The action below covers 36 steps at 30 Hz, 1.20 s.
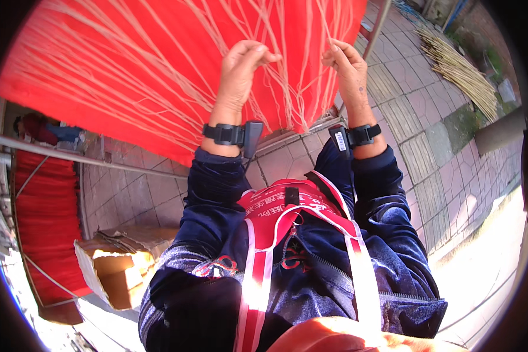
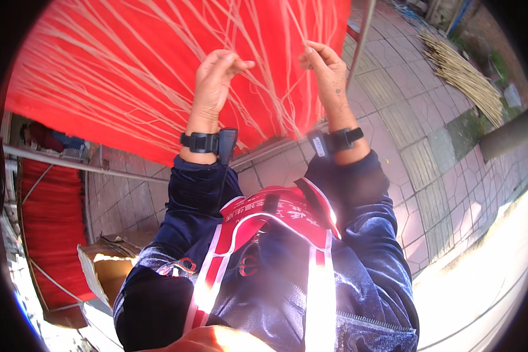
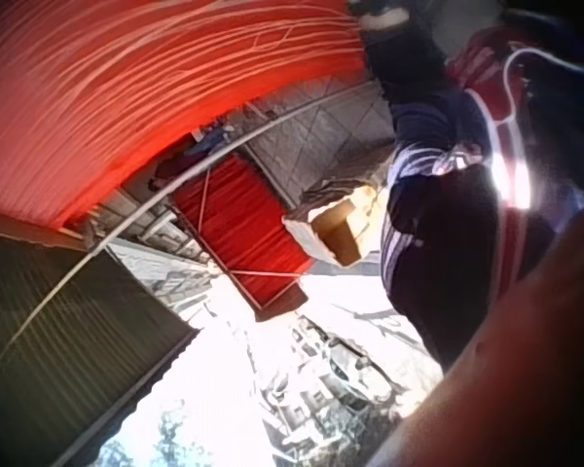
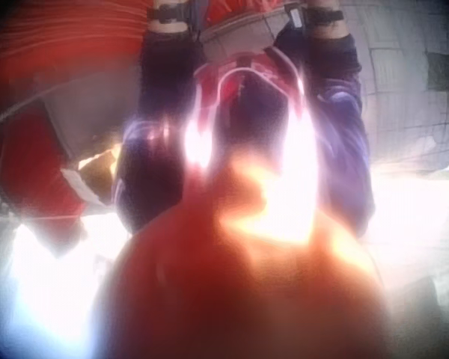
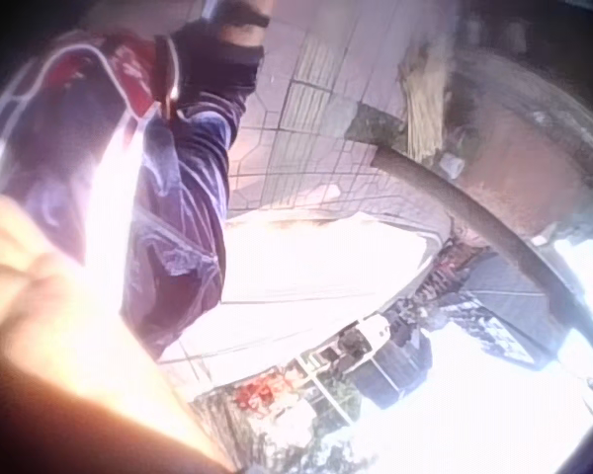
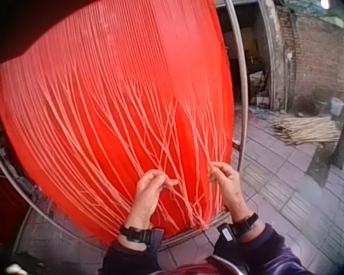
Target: The person ties multiple white strings to a red fabric panel suspended overhead. They repeatedly gather strings, form loops, and secure them with knots using both hands.
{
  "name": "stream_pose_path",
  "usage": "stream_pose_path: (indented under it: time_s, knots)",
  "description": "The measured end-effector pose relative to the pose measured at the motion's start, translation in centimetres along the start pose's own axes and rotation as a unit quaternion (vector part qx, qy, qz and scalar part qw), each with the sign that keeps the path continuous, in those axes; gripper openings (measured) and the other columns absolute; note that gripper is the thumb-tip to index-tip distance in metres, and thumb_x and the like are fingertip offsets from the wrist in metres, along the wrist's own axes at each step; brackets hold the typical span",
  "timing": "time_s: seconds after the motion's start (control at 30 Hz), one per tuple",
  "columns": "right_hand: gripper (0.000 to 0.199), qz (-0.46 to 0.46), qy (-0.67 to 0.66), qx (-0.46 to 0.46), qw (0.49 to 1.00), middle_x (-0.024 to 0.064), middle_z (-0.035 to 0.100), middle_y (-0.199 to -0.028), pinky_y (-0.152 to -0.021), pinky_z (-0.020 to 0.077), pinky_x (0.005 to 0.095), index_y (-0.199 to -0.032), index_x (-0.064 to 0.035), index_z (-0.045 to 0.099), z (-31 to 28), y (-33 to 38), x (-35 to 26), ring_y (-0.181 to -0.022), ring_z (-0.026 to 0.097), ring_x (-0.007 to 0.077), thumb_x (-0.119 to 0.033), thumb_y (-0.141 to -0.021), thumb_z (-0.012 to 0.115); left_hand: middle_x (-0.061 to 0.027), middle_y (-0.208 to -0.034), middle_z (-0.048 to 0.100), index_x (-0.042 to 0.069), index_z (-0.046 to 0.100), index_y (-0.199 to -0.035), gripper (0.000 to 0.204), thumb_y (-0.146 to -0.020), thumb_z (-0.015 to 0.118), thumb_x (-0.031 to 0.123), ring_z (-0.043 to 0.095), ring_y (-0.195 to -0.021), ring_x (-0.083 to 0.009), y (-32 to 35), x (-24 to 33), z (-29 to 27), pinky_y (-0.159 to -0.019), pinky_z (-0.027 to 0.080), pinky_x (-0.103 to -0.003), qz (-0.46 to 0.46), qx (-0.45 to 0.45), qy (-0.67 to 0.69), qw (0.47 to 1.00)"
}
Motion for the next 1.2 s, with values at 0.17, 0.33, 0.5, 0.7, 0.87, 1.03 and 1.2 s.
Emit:
stream_pose_path:
  time_s: [0.17,0.33,0.5,0.7,0.87,1.03,1.2]
  knots:
    - [0.021,0.071,0.071,-0.116,0.988,0.0022,0.065,-0.091,-0.080,0.0464,0.0234,-0.110,-0.0011,0.064,3.4,4.9,7.2,-0.083,0.059,0.0087,-0.013,-0.093,0.060,-0.0095,-0.091,0.067,0.001,0.061,-0.097,0.014,-0.092,0.059,0.014,0.065,-0.085,-0.0159,3.9,-4.6,1.4,-0.080,0.052,-0.028,-0.077,-0.074,-0.016,0.994]
    - [0.019,0.158,0.109,-0.168,0.967,0.0038,0.066,-0.096,-0.084,0.0460,0.0240,-0.105,0.0006,0.065,1.8,9.5,15.1,-0.091,0.060,0.0102,-0.011,-0.090,0.062,-0.0051,-0.087,0.065,0.003,0.062,-0.096,0.018,-0.089,0.063,0.019,0.062,-0.078,-0.0107,8.3,-9.0,0.0,-0.068,0.050,-0.025,-0.133,-0.053,-0.045,0.989]
    - [0.020,0.168,0.021,-0.160,0.973,0.0044,0.066,-0.098,-0.086,0.0463,0.0247,-0.106,0.0005,0.065,1.0,11.6,18.2,-0.093,0.060,0.0106,-0.013,-0.093,0.059,-0.0009,-0.078,0.061,0.003,0.062,-0.095,0.022,-0.088,0.063,0.025,0.054,-0.065,-0.0058,10.5,-11.3,-0.6,-0.050,0.042,-0.021,-0.121,-0.016,-0.154,0.981]
    - [0.034,0.183,-0.045,-0.090,0.978,0.0122,0.061,-0.110,-0.094,0.0470,0.0329,-0.125,0.0038,0.052,-1.3,8.7,16.8,-0.100,0.060,0.0185,-0.018,-0.098,0.050,-0.0058,-0.077,0.063,0.000,0.060,-0.092,0.019,-0.092,0.056,0.018,0.061,-0.071,-0.0113,10.4,-9.9,-3.1,-0.064,0.050,-0.025,-0.080,0.011,-0.070,0.994]
    - [0.038,0.100,-0.041,-0.063,0.992,0.0113,0.060,-0.106,-0.092,0.0468,0.0355,-0.129,0.0038,0.048,-4.2,5.6,12.3,-0.096,0.058,0.0188,-0.021,-0.100,0.047,-0.0062,-0.078,0.064,-0.001,0.058,-0.092,0.020,-0.093,0.056,0.019,0.063,-0.071,-0.0129,9.9,-5.5,-7.5,-0.065,0.052,-0.026,-0.090,0.075,-0.066,0.991]
    - [0.038,0.046,0.013,0.022,0.999,0.0103,0.060,-0.102,-0.087,0.0477,0.0320,-0.129,0.0036,0.049,-7.2,4.4,8.9,-0.092,0.058,0.0197,-0.022,-0.101,0.045,-0.0059,-0.075,0.064,0.000,0.059,-0.092,0.019,-0.092,0.057,0.018,0.063,-0.067,-0.0118,9.4,0.3,-10.8,-0.062,0.052,-0.026,-0.057,0.132,-0.121,0.982]
    - [0.042,0.085,0.113,0.053,0.988,0.0090,0.058,-0.098,-0.085,0.0474,0.0322,-0.129,0.0031,0.050,-6.8,6.2,10.3,-0.090,0.057,0.0177,-0.028,-0.101,0.042,-0.0056,-0.074,0.065,-0.001,0.061,-0.091,0.018,-0.092,0.057,0.016,0.063,-0.067,-0.0117,10.1,2.1,-10.0,-0.061,0.050,-0.026,-0.036,0.127,-0.197,0.972]
Point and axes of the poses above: each hand's wrist, its own y-axis away from the middle knuckle, its own z-axis out of the palm, x = y × z, the point moved 9 cm from there along -y, towards the middle knuckle
